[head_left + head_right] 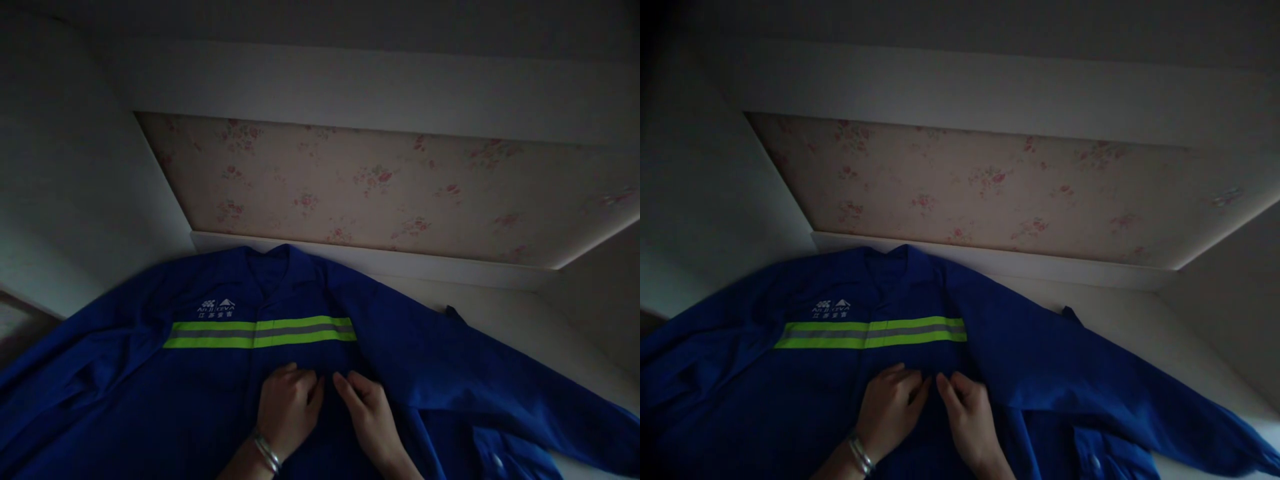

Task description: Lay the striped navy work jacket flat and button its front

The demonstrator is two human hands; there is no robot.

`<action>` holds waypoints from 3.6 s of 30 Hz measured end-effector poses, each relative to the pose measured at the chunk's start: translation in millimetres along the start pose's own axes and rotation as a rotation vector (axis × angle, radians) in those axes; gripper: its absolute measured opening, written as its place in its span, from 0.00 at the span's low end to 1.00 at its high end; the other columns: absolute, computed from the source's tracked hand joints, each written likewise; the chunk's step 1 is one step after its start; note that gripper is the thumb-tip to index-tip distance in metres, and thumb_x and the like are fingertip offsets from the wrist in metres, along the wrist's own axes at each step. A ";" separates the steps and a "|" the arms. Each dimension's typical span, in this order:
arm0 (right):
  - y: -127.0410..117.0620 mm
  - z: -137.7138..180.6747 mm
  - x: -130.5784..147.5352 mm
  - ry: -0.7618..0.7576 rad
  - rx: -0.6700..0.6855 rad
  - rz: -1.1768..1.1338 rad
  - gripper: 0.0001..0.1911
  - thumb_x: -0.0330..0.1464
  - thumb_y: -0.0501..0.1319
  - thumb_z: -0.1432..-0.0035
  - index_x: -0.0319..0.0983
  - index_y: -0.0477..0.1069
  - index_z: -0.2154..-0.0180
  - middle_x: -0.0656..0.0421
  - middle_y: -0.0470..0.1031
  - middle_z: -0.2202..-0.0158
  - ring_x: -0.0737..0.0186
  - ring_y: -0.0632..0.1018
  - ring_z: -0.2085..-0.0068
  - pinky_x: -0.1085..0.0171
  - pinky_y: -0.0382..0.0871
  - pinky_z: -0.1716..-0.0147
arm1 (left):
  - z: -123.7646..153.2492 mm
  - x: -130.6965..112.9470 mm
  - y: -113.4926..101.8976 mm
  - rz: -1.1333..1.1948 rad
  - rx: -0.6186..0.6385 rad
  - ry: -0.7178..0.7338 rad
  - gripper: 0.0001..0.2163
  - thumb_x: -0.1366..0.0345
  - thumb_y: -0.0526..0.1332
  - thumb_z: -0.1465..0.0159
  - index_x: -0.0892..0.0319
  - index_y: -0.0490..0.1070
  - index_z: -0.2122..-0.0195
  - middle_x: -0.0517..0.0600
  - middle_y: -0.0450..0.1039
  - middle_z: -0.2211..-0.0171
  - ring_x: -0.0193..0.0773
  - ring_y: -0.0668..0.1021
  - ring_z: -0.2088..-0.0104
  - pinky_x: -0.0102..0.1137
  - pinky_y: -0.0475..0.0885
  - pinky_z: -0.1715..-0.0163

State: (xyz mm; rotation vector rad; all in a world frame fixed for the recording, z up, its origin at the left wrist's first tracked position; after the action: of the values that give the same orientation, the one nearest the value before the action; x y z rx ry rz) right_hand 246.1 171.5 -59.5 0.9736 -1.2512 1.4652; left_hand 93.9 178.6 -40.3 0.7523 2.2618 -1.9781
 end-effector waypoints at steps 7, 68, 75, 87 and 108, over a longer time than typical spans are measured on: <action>-0.7 0.2 3.5 0.015 0.009 0.011 0.29 0.55 0.56 0.44 0.42 0.49 0.81 0.66 0.47 0.79 0.68 0.51 0.75 0.64 0.47 0.78 | -0.1 -1.3 -3.8 -0.022 -0.009 0.014 0.16 0.65 0.54 0.33 0.53 0.66 0.80 0.46 0.73 0.81 0.39 0.75 0.75 0.35 0.62 0.71; 0.0 -1.0 -4.3 0.046 0.092 0.028 0.29 0.56 0.56 0.44 0.42 0.51 0.80 0.66 0.47 0.79 0.68 0.52 0.75 0.64 0.47 0.77 | -0.5 3.0 -1.4 0.052 -0.084 0.011 0.16 0.66 0.56 0.35 0.55 0.63 0.81 0.43 0.71 0.83 0.35 0.73 0.79 0.34 0.63 0.71; -0.5 -1.1 -2.7 0.035 0.092 0.034 0.29 0.55 0.56 0.44 0.41 0.51 0.80 0.66 0.47 0.79 0.68 0.52 0.76 0.64 0.48 0.77 | -0.8 4.9 0.3 0.054 -0.087 0.004 0.16 0.66 0.56 0.35 0.55 0.62 0.81 0.43 0.70 0.84 0.35 0.72 0.79 0.33 0.63 0.69; -0.1 -1.7 -3.4 0.035 0.091 0.014 0.28 0.54 0.57 0.44 0.41 0.53 0.80 0.65 0.49 0.79 0.68 0.53 0.75 0.65 0.49 0.78 | -1.3 3.2 -2.6 0.050 -0.105 0.018 0.16 0.67 0.57 0.35 0.55 0.61 0.81 0.43 0.69 0.84 0.35 0.72 0.79 0.35 0.59 0.73; -0.3 -1.1 1.1 0.034 0.102 0.080 0.29 0.57 0.54 0.44 0.41 0.52 0.80 0.66 0.48 0.79 0.68 0.52 0.76 0.64 0.48 0.78 | -1.1 2.8 -1.2 0.050 -0.097 0.016 0.15 0.67 0.57 0.35 0.55 0.62 0.81 0.43 0.69 0.83 0.35 0.72 0.78 0.35 0.60 0.72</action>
State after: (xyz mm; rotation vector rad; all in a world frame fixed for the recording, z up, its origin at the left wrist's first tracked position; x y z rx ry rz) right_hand 246.1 172.7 -58.5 0.9706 -1.2130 1.6150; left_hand 91.2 180.5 -39.9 0.8085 2.3052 -1.8328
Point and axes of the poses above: each hand's wrist, its own z-axis away from the middle knuckle, its own y-axis out of the palm, x = y × z, the point moved 3 cm from there along -z, towards the middle knuckle
